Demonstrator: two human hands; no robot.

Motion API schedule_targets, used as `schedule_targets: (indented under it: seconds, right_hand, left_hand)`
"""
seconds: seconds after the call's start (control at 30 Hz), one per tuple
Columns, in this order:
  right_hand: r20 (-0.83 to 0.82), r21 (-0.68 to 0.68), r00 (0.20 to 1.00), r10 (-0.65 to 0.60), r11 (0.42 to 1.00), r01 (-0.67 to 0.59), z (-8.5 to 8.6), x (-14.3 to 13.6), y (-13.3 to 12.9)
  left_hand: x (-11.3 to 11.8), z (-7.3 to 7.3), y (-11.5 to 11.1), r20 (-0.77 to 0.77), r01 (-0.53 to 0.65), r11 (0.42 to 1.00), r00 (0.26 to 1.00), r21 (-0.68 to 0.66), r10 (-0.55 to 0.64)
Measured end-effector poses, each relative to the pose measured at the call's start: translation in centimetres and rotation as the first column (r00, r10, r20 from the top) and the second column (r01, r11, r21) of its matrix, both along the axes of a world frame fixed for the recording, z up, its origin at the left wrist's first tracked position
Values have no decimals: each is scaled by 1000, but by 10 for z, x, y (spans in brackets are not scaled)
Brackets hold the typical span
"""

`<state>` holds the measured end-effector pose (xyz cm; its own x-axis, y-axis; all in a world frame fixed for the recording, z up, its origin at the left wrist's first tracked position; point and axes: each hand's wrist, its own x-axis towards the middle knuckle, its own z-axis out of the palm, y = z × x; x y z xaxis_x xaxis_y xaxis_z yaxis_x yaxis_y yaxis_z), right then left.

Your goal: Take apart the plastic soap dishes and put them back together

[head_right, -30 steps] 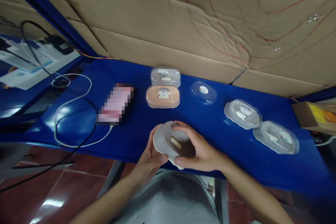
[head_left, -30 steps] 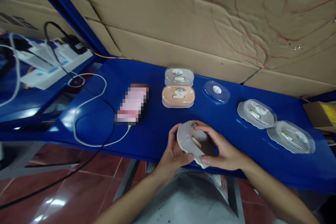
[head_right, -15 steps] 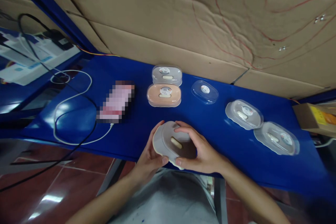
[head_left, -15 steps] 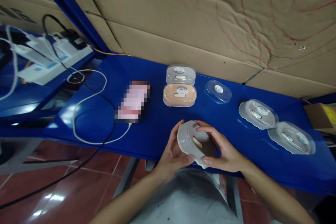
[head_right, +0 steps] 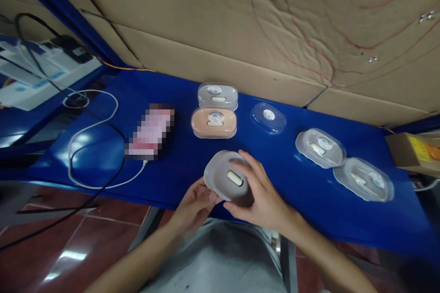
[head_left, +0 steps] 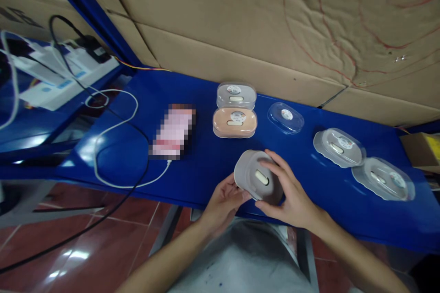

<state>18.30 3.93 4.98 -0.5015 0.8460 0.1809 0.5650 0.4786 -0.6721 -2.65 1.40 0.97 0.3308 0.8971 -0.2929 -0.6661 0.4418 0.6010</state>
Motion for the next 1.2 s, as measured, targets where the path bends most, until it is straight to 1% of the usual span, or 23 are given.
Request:
schedule_targets:
  seconds: [0.07,0.2,0.37,0.47,0.53,0.63,0.67,0.73,0.77,0.8,0.83,0.9,0.93,1.0,1.07,1.13,1.2]
  right_hand:
    - [13,-1,1000,13,1000,-13,0,-1,-1]
    - [-1,-29,1000,7,1000,-7,3,-4,-2]
    - [-163,-68,985,-52,997,41,3,-7,-2]
    - [-211,-67,974,-88,995,76,3,0,3]
    - [-167,-10,978,-125,992,125,5,10,12]
    - [5,96,984,-178,980,176,10,29,33]
    - [72,108,981,-182,979,173,10,35,42]
    - [199,109,965,-171,982,151,8,44,58]
    - [253,112,954,-160,984,136,6,48,66]
    - [296,123,943,-150,985,118,4,50,74]
    - [329,136,934,-138,986,98,1,52,80]
    - [364,154,925,-107,987,54,-5,54,91]
    - [368,155,926,-90,987,34,-6,55,94]
    - [356,159,932,-70,987,13,-8,56,99]
    - [337,180,938,-79,984,18,-7,59,100]
    - [320,208,939,-127,976,61,-6,63,100]
    - [312,243,927,-208,961,134,-6,67,98]
  left_hand:
    - [0,-2,1,14,20,999,1000,39,-20]
    - [1,-2,-1,24,-6,997,1000,81,4]
    - [2,2,0,34,-37,996,999,81,34]
    - [2,3,0,6,-54,996,999,70,53]
    - [3,3,-2,-49,-77,994,996,71,81]
    - [4,0,-4,-174,-74,992,981,104,91]
    - [4,-1,-4,-226,-48,991,971,126,76]
    - [3,-3,-3,-360,60,979,933,194,14]
    - [3,-3,-2,-450,133,961,893,242,-10]
    - [2,-3,-1,-550,206,934,835,292,-12]
    - [1,-2,1,-652,276,900,758,336,11]
    - [2,0,4,-806,386,827,577,409,129]
    - [3,1,6,-846,424,793,493,437,203]
    - [6,4,9,-872,486,731,357,479,334]
    - [10,6,12,-863,549,672,233,497,449]
    - [14,9,14,-827,629,604,113,489,551]
    - [18,12,16,-776,711,530,34,461,629]
